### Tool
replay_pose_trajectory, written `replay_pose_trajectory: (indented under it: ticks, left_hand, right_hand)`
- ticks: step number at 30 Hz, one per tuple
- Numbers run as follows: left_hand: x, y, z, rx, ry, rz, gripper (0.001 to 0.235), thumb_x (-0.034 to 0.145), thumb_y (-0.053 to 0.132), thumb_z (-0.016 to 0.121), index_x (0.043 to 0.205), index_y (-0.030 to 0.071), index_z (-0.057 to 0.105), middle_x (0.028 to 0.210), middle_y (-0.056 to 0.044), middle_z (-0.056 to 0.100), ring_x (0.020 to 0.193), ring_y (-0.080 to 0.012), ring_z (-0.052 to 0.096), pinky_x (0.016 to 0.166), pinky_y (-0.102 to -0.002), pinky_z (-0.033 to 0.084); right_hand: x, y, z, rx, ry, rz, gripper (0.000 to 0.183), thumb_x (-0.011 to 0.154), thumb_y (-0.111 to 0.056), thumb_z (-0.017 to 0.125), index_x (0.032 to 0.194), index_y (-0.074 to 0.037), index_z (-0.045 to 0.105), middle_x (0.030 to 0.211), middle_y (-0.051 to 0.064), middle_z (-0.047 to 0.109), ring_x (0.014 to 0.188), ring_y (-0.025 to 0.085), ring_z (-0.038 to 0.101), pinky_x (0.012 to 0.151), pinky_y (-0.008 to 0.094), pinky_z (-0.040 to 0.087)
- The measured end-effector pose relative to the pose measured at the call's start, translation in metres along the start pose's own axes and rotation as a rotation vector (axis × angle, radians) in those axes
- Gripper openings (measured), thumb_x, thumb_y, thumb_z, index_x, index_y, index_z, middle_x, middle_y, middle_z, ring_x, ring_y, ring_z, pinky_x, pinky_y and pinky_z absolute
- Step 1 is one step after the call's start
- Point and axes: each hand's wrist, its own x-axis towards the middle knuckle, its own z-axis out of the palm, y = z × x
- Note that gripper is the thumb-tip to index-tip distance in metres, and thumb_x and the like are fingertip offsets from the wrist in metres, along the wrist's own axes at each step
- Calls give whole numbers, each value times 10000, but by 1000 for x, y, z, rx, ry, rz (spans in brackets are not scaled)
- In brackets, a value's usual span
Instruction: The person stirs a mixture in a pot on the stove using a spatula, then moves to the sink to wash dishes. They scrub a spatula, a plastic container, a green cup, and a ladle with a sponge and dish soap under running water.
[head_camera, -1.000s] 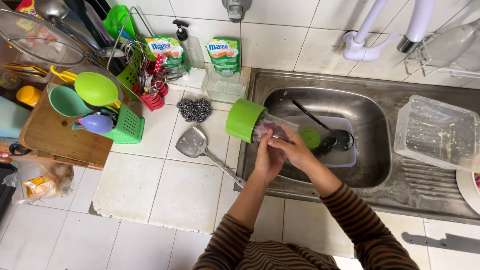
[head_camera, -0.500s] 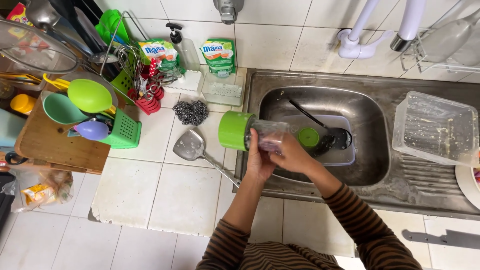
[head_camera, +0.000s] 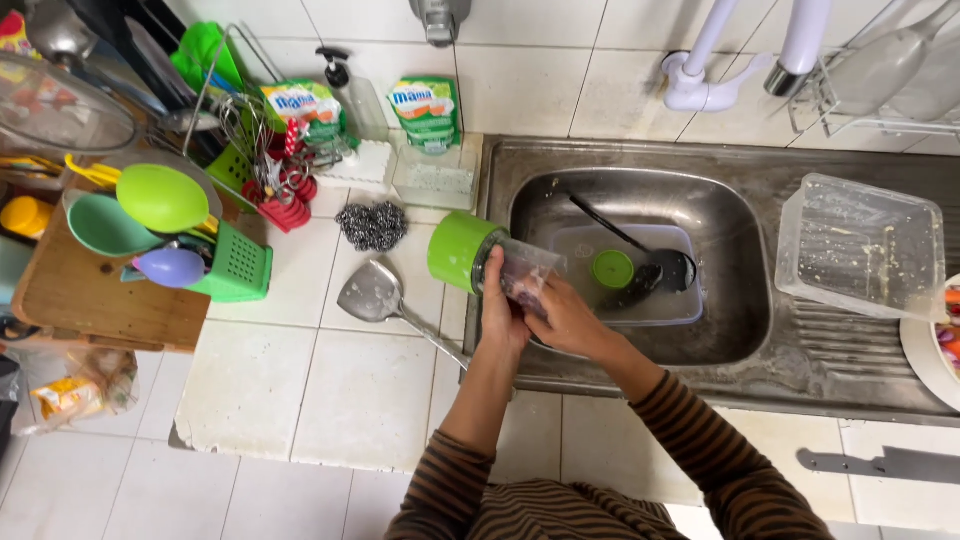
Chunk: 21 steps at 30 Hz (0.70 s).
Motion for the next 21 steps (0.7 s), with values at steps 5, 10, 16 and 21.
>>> replay_pose_trajectory:
  ticks: [5, 10, 16, 21]
  left_hand:
    - [17, -24, -34, -32, -91, -65, 644, 810, 499, 864, 1153, -14, 678, 1064, -192, 721, 984, -327, 716, 925, -469, 586]
    - [-19, 5, -6, 100, -55, -124, 888, 751, 743, 799, 1188, -18, 656, 1064, -152, 715, 1008, -275, 709, 939, -412, 588]
    - [-4, -18, -27, -9, -111, -114, 717, 808, 562, 834, 1184, -31, 691, 1082, -201, 733, 990, -339, 722, 921, -489, 585]
    - [-10, -1, -15, 93, -102, -97, 845, 806, 716, 763, 1227, -12, 677, 1088, -148, 730, 1037, -293, 706, 966, -427, 550]
  right_hand:
    - [-2, -24, 14, 668, 98, 404, 685, 727, -161, 795, 1370, -111, 566, 1164, 161, 620, 1052, 310, 617, 971, 444, 482]
    - [-16, 11, 12, 358, 120, 324, 491, 706, -130, 793, 1177, -168, 660, 844, 63, 741, 801, 207, 710, 711, 347, 536]
    - [1, -47, 14, 1173, 279, 437, 806, 594, 46, 756, 1377, -30, 581, 1217, 100, 608, 1122, 225, 615, 1042, 376, 477]
    - [-18, -17, 7, 496, 289, 474, 521, 632, 32, 632, 1134, -98, 678, 891, 118, 678, 818, 258, 688, 702, 373, 545]
